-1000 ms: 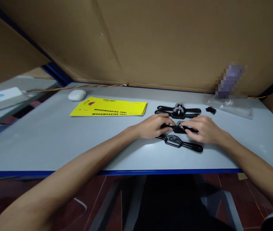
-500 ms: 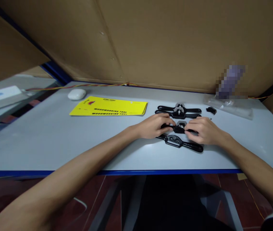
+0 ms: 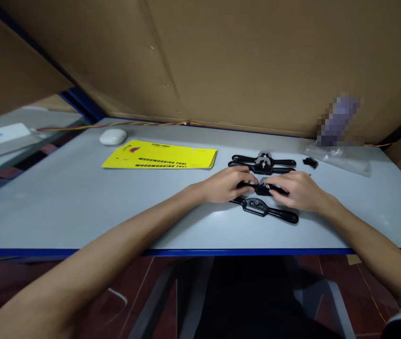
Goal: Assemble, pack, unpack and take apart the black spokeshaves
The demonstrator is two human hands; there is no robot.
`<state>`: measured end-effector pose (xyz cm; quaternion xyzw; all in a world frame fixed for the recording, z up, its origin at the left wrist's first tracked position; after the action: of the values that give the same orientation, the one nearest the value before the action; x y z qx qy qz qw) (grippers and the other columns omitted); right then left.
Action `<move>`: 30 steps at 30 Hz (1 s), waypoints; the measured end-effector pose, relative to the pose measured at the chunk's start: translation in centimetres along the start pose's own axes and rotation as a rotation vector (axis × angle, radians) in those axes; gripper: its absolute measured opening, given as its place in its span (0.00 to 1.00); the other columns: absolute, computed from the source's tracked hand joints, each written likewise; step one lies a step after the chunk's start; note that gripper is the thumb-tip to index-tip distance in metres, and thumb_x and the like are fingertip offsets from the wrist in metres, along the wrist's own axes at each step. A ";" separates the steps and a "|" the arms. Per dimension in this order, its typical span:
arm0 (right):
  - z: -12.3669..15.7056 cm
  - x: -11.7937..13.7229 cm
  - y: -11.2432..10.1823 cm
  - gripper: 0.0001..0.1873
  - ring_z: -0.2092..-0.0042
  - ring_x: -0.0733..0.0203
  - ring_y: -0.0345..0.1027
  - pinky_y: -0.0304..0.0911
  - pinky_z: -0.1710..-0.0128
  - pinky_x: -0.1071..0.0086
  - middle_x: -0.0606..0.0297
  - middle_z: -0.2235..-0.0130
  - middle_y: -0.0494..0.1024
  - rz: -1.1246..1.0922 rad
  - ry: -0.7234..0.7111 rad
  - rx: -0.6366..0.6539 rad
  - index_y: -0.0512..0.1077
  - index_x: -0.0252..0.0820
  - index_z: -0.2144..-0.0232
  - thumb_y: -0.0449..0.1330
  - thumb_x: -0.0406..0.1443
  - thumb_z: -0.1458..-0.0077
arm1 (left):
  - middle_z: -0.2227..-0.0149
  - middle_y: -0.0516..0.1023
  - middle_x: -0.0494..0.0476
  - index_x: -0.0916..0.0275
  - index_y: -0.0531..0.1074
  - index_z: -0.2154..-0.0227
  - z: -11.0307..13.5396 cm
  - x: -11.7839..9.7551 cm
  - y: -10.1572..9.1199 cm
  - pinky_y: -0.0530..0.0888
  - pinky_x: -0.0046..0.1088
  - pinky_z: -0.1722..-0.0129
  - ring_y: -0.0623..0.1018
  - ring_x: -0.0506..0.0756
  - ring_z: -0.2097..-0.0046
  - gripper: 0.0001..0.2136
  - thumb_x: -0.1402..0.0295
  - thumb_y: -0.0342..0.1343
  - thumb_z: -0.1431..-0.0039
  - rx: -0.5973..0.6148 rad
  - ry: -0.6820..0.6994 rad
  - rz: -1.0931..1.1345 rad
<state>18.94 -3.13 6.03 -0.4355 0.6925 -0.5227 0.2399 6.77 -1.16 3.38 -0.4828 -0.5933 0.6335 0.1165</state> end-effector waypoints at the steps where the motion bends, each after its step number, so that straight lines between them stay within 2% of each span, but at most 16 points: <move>1: 0.0 0.0 0.2 0.17 0.67 0.59 0.73 0.58 0.64 0.64 0.62 0.64 0.85 -0.001 -0.007 0.014 0.81 0.43 0.49 0.54 0.35 0.31 | 0.59 0.76 0.61 0.63 0.79 0.49 0.0 0.0 0.0 0.73 0.37 0.54 0.77 0.58 0.58 0.15 0.63 0.51 0.27 0.002 -0.004 0.003; 4: 0.0 0.1 0.5 0.18 0.67 0.60 0.74 0.59 0.63 0.64 0.62 0.63 0.86 -0.006 -0.045 0.029 0.82 0.44 0.51 0.52 0.31 0.31 | 0.59 0.76 0.61 0.63 0.79 0.49 0.0 0.0 0.0 0.73 0.37 0.54 0.77 0.58 0.58 0.15 0.63 0.51 0.27 0.000 -0.003 0.006; 7: -0.1 0.3 0.4 0.19 0.66 0.61 0.74 0.61 0.62 0.64 0.64 0.64 0.86 0.015 -0.059 -0.011 0.82 0.44 0.54 0.50 0.29 0.30 | 0.58 0.76 0.61 0.63 0.79 0.50 0.0 0.0 0.0 0.73 0.37 0.53 0.78 0.58 0.57 0.15 0.63 0.51 0.27 0.005 0.000 0.008; 14: -0.5 -0.5 -0.2 0.16 0.71 0.61 0.73 0.61 0.65 0.64 0.64 0.72 0.82 0.113 0.072 -0.095 0.81 0.42 0.62 0.53 0.36 0.28 | 0.59 0.76 0.60 0.62 0.79 0.49 0.0 0.0 -0.1 0.73 0.36 0.55 0.77 0.58 0.59 0.15 0.62 0.51 0.27 0.001 -0.007 0.006; 19: -0.5 -0.1 0.2 0.16 0.65 0.59 0.77 0.62 0.62 0.64 0.62 0.64 0.86 0.041 0.035 -0.040 0.82 0.42 0.58 0.53 0.36 0.27 | 0.59 0.76 0.60 0.63 0.80 0.49 0.0 0.2 0.0 0.73 0.37 0.54 0.77 0.58 0.58 0.16 0.62 0.51 0.27 0.005 -0.020 0.016; 23: -0.4 0.6 0.8 0.15 0.65 0.58 0.77 0.62 0.62 0.63 0.61 0.60 0.87 -0.019 -0.019 0.026 0.82 0.42 0.53 0.55 0.38 0.28 | 0.58 0.76 0.61 0.63 0.80 0.49 0.0 0.3 0.1 0.73 0.38 0.53 0.77 0.58 0.57 0.16 0.62 0.51 0.27 0.009 -0.020 0.019; 26: -0.3 1.1 1.0 0.15 0.66 0.59 0.75 0.61 0.63 0.63 0.61 0.61 0.86 -0.056 -0.054 0.060 0.81 0.42 0.54 0.55 0.38 0.29 | 0.58 0.76 0.61 0.63 0.79 0.49 0.0 0.3 0.1 0.73 0.38 0.53 0.78 0.59 0.57 0.16 0.62 0.51 0.27 0.009 -0.016 0.019; 30: -0.4 1.5 0.6 0.14 0.70 0.61 0.68 0.56 0.67 0.64 0.62 0.69 0.82 -0.067 -0.078 0.068 0.81 0.41 0.63 0.56 0.38 0.32 | 0.58 0.76 0.61 0.62 0.79 0.49 0.0 0.2 0.1 0.73 0.37 0.54 0.78 0.58 0.57 0.15 0.62 0.51 0.27 0.012 -0.015 0.013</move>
<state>17.68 -4.20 5.78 -0.4700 0.6495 -0.5363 0.2639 6.69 -1.02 3.22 -0.4812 -0.5873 0.6414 0.1104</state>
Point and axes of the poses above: each hand's wrist, its own z-axis away from the middle knuckle, its own y-axis out of the palm, x = y × z, the point moved 10 cm from there along -z, towards the middle knuckle
